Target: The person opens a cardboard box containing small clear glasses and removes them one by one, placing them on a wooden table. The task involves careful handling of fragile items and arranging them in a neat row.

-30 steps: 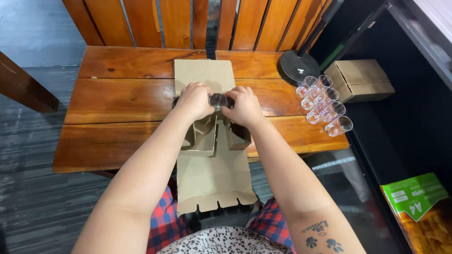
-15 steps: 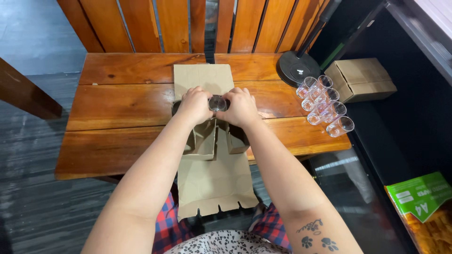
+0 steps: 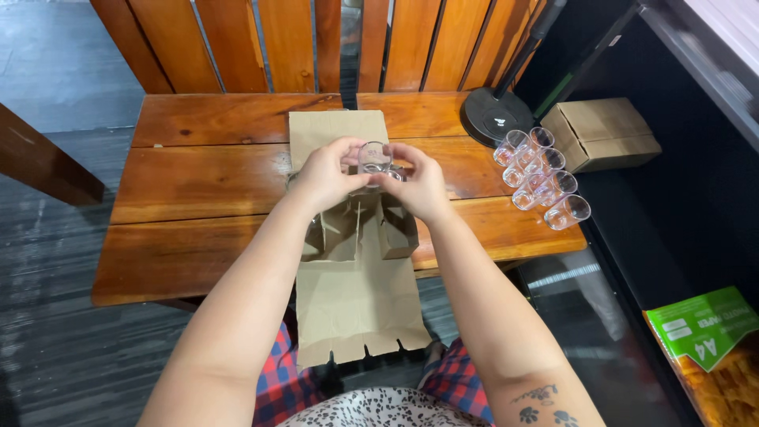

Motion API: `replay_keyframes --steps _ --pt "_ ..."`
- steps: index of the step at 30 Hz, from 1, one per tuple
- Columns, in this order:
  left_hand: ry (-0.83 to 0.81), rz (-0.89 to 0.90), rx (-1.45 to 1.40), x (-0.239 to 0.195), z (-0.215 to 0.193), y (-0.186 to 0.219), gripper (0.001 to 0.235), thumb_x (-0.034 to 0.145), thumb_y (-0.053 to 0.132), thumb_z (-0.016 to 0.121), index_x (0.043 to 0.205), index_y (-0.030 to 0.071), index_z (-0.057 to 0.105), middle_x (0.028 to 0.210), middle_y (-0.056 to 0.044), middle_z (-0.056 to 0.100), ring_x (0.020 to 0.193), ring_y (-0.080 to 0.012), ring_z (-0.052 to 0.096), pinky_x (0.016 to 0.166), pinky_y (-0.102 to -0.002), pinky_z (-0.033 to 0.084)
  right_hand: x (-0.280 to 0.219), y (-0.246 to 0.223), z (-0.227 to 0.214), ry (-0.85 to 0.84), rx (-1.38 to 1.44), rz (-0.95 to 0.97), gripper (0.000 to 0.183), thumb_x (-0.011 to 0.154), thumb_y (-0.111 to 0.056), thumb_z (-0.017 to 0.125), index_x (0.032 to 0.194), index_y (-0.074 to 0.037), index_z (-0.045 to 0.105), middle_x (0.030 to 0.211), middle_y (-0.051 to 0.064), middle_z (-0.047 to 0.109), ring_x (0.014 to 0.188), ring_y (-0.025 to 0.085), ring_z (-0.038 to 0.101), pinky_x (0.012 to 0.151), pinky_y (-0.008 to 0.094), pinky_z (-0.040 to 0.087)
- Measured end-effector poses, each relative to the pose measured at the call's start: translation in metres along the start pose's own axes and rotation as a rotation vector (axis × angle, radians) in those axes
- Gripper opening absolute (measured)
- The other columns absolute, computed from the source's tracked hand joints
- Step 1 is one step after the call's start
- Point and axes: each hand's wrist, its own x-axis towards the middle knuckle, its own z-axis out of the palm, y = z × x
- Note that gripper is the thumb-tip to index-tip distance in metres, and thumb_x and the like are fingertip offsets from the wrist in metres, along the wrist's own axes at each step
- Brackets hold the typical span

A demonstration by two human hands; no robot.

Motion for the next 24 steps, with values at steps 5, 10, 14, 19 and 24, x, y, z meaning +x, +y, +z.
replay_keyframes --steps 5,10,14,19,24 --pt "0.062 0.033 -0.145 0.0 0.026 0.008 0.063 0.077 0.011 0.088 0.135 0.009 0.063 0.122 -0.014 0.073 0.114 -0.0222 0.071 0.089 -0.028 0.059 -0.012 -0.003 -0.008 0.032 0.226 -0.099 0.061 0.074 0.003 0.09 0.131 -0.001 0.067 0.125 0.015 0.073 0.114 0.018 0.07 0.093 0.027 0.062" --pt "0.093 0.109 -0.207 -0.003 0.05 0.023 0.064 0.076 0.006 0.088 0.135 0.007 0.064 0.122 -0.019 0.072 0.113 -0.0292 0.07 0.087 -0.033 0.063 -0.035 -0.017 -0.032 0.062 0.301 -0.128 0.059 0.077 0.005 0.088 0.132 0.002 0.066 0.127 0.016 0.072 0.118 0.019 0.068 0.094 0.029 0.063" --pt "0.063 0.096 -0.215 0.0 0.08 0.027 0.065 0.074 0.008 0.09 0.134 0.011 0.065 0.124 -0.018 0.072 0.116 -0.0279 0.07 0.087 -0.032 0.064 -0.053 -0.008 -0.057 0.086 0.258 -0.104 0.067 0.076 0.013 0.081 0.139 0.001 0.062 0.134 0.014 0.069 0.123 0.018 0.065 0.099 0.028 0.059" --pt "-0.007 0.14 -0.143 0.006 0.121 0.027 0.063 0.074 0.012 0.089 0.132 0.015 0.066 0.118 -0.012 0.074 0.109 -0.0218 0.072 0.083 -0.029 0.065 -0.073 0.016 -0.08 0.208 0.304 -0.083 0.077 0.069 0.011 0.09 0.139 0.002 0.06 0.127 0.014 0.07 0.117 0.018 0.068 0.094 0.025 0.061" --pt "-0.076 0.212 -0.056 0.014 0.161 0.039 0.06 0.074 0.015 0.089 0.129 0.012 0.067 0.114 -0.018 0.073 0.107 -0.0303 0.072 0.08 -0.034 0.066 -0.091 0.037 -0.108 0.373 0.307 -0.056 0.072 0.07 0.006 0.093 0.134 0.001 0.063 0.12 0.01 0.071 0.111 0.015 0.068 0.092 0.025 0.061"
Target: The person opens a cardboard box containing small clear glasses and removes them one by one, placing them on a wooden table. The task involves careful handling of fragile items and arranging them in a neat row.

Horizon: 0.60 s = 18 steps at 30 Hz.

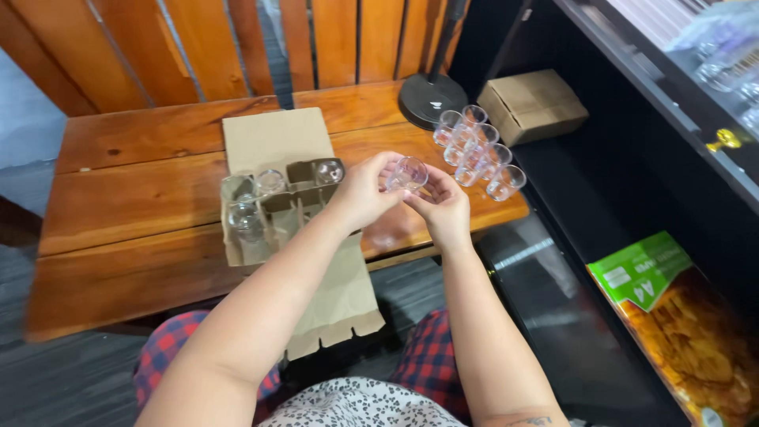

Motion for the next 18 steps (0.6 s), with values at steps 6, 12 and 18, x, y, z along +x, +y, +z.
replay_keyframes --steps 6,12,18 --pt "-0.049 0.011 0.059 0.018 0.058 -0.005 0.06 0.076 0.021 0.088 0.132 0.016 0.066 0.112 -0.016 0.071 0.105 -0.029 0.073 0.083 -0.034 0.066 0.003 0.018 -0.048 0.201 -0.073 -0.067 0.071 0.07 0.006 0.094 0.134 -0.001 0.066 0.117 0.01 0.07 0.104 0.013 0.067 0.085 0.025 0.063" --pt "-0.087 -0.043 0.112 0.041 0.12 -0.024 0.061 0.077 0.035 0.087 0.133 0.021 0.067 0.112 -0.008 0.073 0.102 -0.0203 0.074 0.086 -0.033 0.064 0.006 0.04 -0.089 0.36 -0.074 -0.093 0.065 0.075 0.006 0.091 0.134 -0.004 0.067 0.115 0.01 0.068 0.104 0.014 0.065 0.085 0.027 0.064" --pt "-0.034 -0.122 0.039 0.051 0.17 -0.049 0.057 0.073 0.032 0.089 0.123 0.015 0.069 0.105 -0.006 0.075 0.098 -0.0189 0.075 0.086 -0.035 0.062 0.011 0.054 -0.109 0.469 -0.092 -0.099 0.061 0.076 0.008 0.088 0.132 -0.003 0.068 0.114 0.01 0.068 0.101 0.012 0.065 0.088 0.025 0.063"
